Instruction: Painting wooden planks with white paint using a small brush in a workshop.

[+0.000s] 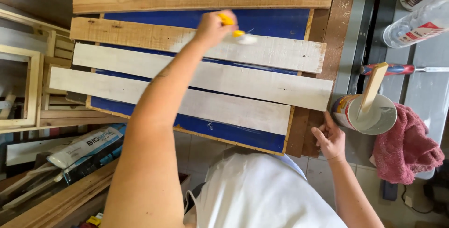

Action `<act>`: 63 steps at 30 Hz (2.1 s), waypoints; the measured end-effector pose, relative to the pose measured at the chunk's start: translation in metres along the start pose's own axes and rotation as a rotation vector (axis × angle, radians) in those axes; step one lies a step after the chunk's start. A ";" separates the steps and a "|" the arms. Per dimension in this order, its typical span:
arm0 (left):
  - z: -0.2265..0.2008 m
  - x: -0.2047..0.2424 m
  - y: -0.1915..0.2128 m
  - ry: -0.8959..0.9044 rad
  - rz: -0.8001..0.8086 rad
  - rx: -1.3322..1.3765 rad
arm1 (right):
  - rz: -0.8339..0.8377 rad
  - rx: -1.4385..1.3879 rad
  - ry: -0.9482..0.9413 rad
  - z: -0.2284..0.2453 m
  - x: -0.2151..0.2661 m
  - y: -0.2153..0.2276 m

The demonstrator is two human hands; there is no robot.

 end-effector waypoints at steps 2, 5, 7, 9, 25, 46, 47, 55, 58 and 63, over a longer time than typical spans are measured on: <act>0.019 0.015 0.041 0.131 -0.024 -0.096 | 0.002 -0.005 0.011 0.001 -0.001 0.001; 0.019 0.025 0.090 0.296 -0.042 -0.293 | 0.007 -0.020 0.022 0.003 0.001 0.000; 0.019 0.022 0.097 0.321 -0.046 -0.400 | 0.008 -0.036 0.036 0.004 -0.001 0.000; 0.020 0.013 0.076 0.147 -0.029 -0.522 | 0.016 -0.014 0.031 0.003 0.002 0.000; 0.057 0.017 0.074 0.337 -0.283 -0.258 | 0.000 -0.041 0.039 0.002 0.000 0.000; 0.133 0.076 0.185 0.643 -0.636 -0.408 | -0.006 -0.067 0.019 -0.012 0.000 0.001; 0.127 0.075 0.193 0.539 -0.614 -0.528 | -0.018 -0.058 0.021 -0.013 -0.001 0.001; 0.027 0.075 0.074 0.076 -0.345 -0.380 | -0.024 -0.043 0.052 -0.016 -0.003 0.001; 0.070 0.097 0.118 0.285 -0.499 -0.043 | -0.039 -0.060 0.100 -0.018 -0.003 0.004; 0.168 0.166 0.245 0.460 -0.779 -0.479 | -0.054 -0.074 0.084 -0.014 0.002 0.002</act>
Point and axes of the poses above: each hand's wrist, its own x-axis away from the middle knuckle, its own y-axis out of the back of the hand, z = x × y, the point moved 8 cm from there along -x, towards the middle knuckle, and after that the axes turned 7 degrees about -z, right-handed, at the moved point
